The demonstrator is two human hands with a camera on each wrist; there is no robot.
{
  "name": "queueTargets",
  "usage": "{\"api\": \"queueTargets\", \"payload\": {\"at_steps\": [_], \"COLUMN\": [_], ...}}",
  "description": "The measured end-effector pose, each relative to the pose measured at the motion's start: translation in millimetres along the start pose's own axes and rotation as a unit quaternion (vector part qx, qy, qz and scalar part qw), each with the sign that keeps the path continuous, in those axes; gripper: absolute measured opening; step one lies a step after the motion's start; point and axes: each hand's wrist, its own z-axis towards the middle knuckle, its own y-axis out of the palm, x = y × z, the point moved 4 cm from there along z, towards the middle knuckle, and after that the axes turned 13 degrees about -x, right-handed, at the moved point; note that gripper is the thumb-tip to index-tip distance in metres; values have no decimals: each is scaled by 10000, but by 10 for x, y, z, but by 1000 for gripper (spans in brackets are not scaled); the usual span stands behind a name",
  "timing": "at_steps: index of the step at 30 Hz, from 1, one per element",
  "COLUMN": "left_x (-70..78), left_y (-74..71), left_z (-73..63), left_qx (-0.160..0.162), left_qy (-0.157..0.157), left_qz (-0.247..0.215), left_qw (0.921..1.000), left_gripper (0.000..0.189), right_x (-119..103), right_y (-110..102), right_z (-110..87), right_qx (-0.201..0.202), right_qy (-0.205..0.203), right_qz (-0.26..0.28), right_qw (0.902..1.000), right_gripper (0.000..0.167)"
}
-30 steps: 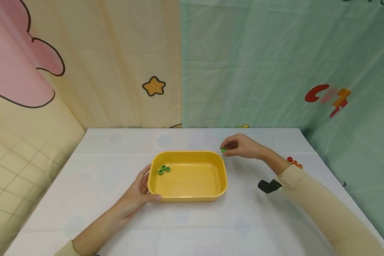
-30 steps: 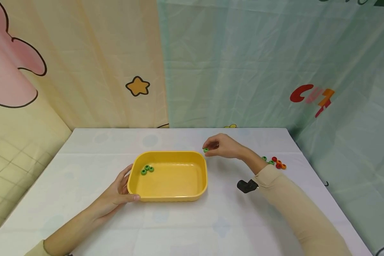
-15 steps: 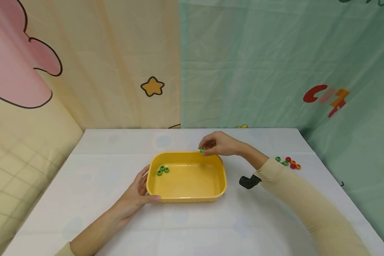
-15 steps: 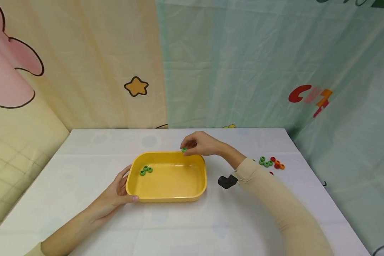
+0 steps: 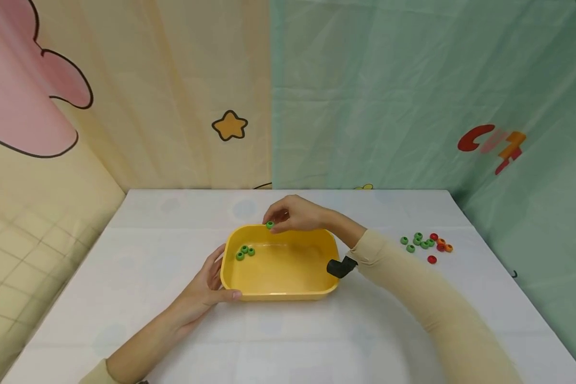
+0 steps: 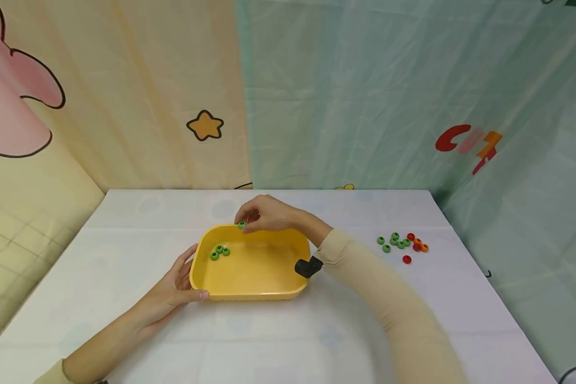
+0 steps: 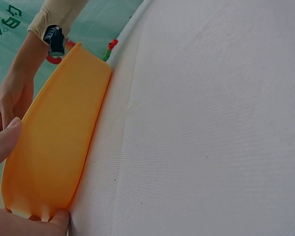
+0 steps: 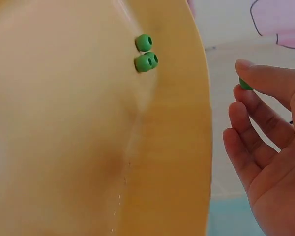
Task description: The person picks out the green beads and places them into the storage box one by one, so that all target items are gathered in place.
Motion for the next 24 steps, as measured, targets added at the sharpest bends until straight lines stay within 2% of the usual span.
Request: {"api": "queueTargets", "payload": {"at_steps": [6, 10, 18, 24], "left_x": [14, 18, 8, -4], "left_y": [-3, -3, -2, 0], "left_z": [4, 0, 2, 5], "left_qx": [-6, -14, -28, 24], "left_qy": [-19, -8, -16, -5], "left_qz": [5, -1, 4, -41], "left_qw": [10000, 10000, 10000, 10000], "left_gripper": [113, 113, 113, 114], "right_x": [-70, -94, 0, 55], "right_y": [34, 34, 61, 37], "right_z": [146, 162, 30, -131], "right_qx": [9, 41, -38, 46], "right_qy": [15, 34, 194, 328], "right_qz": [-114, -153, -186, -174], "right_qw": [9999, 9999, 9996, 9993], "right_gripper": [29, 30, 27, 27]}}
